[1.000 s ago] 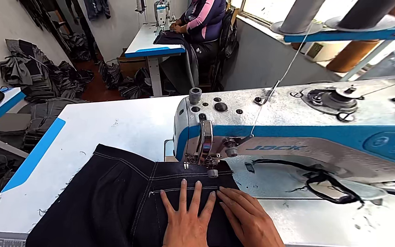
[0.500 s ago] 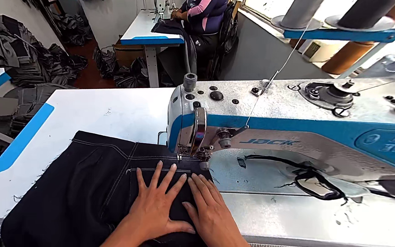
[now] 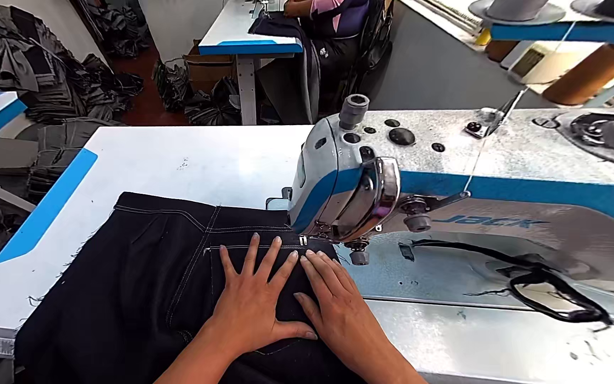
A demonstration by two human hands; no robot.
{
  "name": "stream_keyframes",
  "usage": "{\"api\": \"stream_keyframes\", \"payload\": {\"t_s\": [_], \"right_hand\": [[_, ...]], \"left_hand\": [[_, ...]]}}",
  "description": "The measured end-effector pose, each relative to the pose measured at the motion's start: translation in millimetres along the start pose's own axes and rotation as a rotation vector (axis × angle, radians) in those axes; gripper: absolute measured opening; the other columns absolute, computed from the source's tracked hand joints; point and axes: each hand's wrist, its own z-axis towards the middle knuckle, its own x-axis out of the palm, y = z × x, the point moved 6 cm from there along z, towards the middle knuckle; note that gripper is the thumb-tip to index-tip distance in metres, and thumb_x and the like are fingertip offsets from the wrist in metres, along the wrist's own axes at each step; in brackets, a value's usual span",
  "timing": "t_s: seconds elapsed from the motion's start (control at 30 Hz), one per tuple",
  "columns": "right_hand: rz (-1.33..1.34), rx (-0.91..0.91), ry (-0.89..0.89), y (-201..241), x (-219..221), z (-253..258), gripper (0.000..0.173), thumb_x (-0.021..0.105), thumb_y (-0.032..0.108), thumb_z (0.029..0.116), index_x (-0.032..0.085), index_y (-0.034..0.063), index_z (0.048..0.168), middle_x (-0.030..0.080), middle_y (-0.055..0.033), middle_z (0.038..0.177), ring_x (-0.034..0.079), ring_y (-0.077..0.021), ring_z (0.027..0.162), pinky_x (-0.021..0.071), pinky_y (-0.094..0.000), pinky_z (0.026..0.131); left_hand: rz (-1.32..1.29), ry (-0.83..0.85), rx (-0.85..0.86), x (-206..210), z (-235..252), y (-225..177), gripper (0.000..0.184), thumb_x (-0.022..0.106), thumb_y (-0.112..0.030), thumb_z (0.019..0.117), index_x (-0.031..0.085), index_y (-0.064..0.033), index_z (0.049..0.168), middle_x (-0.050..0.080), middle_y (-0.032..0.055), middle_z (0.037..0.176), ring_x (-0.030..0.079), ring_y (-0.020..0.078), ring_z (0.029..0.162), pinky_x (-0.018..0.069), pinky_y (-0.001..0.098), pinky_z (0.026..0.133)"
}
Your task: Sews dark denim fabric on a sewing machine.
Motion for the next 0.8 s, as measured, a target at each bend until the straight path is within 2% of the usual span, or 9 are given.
{"api": "stream_keyframes", "payload": {"t_s": [0.27, 0.57, 0.8], "right_hand": [[0.018, -0.002, 0.008, -2.8, -0.2, 0.1, 0.056, 0.043, 0.043, 0.1054, 0.063, 0.0027, 0.138, 0.061, -0.0108, 0.145, 0.055, -0.0292, 0.138, 0.0433, -0.0444, 0.114], [-0.004, -0.002, 0.004, -1.4, -0.7, 1.0, 0.055, 0.044, 0.041, 0.1046, 0.063, 0.0019, 0.138, 0.061, -0.0114, 0.145, 0.055, -0.0291, 0.137, 0.043, -0.0428, 0.114], [-0.021, -0.007, -0.007, -1.2, -0.5, 0.7, 0.055, 0.043, 0.041, 0.1051, 0.064, 0.0016, 0.137, 0.062, -0.0106, 0.144, 0.057, -0.0286, 0.136, 0.0446, -0.0419, 0.112]], "left_hand": [[-0.031, 0.009, -0.006, -0.6, 0.3, -0.3, 0.117, 0.026, -0.102, 0.0702, 0.028, -0.0309, 0.163, 0.015, 0.0086, 0.172, 0.004, 0.0466, 0.156, 0.0017, 0.0882, 0.105], [-0.023, -0.023, 0.009, -1.2, 1.6, 0.0, 0.116, 0.026, -0.101, 0.0704, 0.03, -0.0301, 0.162, 0.017, 0.0091, 0.172, 0.006, 0.047, 0.156, 0.003, 0.0883, 0.104], [-0.025, 0.014, -0.011, -0.6, 2.0, 0.4, 0.117, 0.026, -0.102, 0.0692, 0.028, -0.0316, 0.163, 0.014, 0.0071, 0.172, 0.003, 0.0446, 0.157, 0.0015, 0.087, 0.106]]}}
